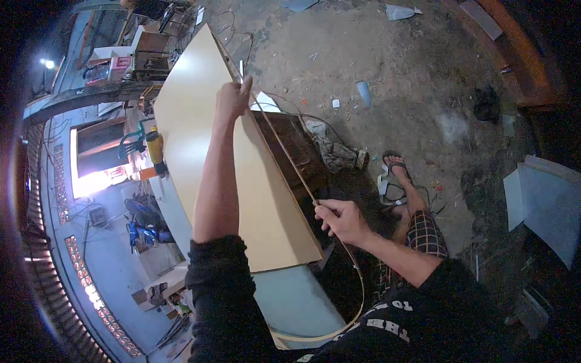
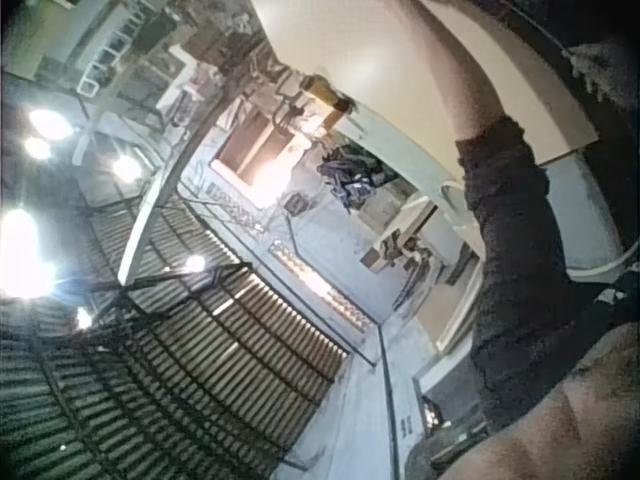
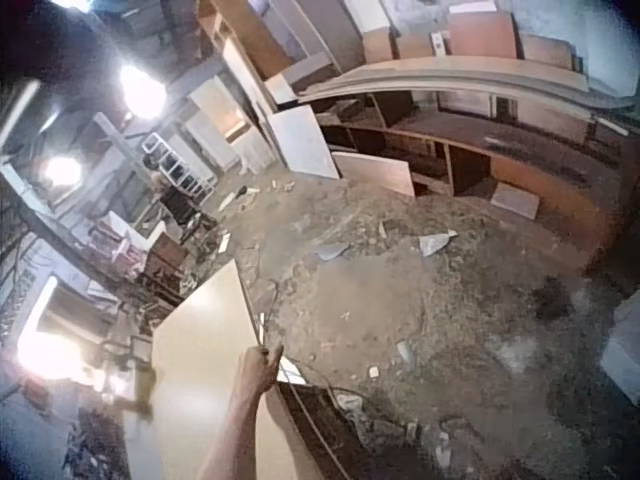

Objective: The person applies edge banding to a wooden panel by heating the adhesive with a heat gun and pressing the strip onto the edge by hand, then uses a small block to rub and secure the bond.

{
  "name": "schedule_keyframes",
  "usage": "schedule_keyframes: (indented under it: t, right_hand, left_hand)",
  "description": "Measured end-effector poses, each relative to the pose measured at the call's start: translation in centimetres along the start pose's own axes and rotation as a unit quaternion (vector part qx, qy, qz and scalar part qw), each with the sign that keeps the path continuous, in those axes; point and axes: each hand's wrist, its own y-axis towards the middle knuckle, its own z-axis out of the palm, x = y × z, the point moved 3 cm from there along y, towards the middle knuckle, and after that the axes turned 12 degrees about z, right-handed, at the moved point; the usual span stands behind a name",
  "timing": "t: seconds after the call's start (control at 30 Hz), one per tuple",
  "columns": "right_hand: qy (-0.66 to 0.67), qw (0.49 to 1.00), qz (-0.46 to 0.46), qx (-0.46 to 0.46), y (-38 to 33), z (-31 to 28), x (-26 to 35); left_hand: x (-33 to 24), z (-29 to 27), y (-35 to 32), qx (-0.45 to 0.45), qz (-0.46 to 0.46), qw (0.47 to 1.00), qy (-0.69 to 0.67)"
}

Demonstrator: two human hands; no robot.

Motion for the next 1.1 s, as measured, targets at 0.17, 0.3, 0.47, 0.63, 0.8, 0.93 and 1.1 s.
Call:
schedule_keyframes:
  t: [0.17,0.3,0.47,0.63,0.8,0.93,1.1]
  right_hand:
    - [-0.007,1.000,-0.006,0.010,0.0,0.0,0.1]
    - [-0.019,1.000,0.001,0.011,-0.1,0.3,0.1]
    - [-0.007,1.000,0.004,0.011,-0.3,0.3,-0.5]
    - [-0.032,0.999,-0.012,-0.006,-0.4,0.0,-1.0]
    - [0.013,1.000,-0.023,-0.001,-0.4,0.0,-0.8]
    - [0.008,0.999,-0.031,-0.002,-0.8,0.1,-0.9]
    - [-0.049,0.998,0.006,0.025,-2.6,1.0,-3.0]
  left_hand:
    - [0.4,1.3,2.6,-0.069,-0.004,0.998,-0.002]
    - [-0.6,0.6,0.0,-0.026,-0.054,0.998,0.032]
    - [-6.3,1.9,-7.1,0.071,0.016,0.987,0.142]
    - [-9.7,2.0,-18.1,0.368,0.110,0.918,0.102]
    - [-9.0,0.0,-30.9,0.356,0.130,0.889,-0.257]
    - [-5.9,1.6,-37.6,0.137,0.178,0.971,-0.075]
    - [-2.7,5.8,-39.3,0.053,0.216,0.973,-0.063]
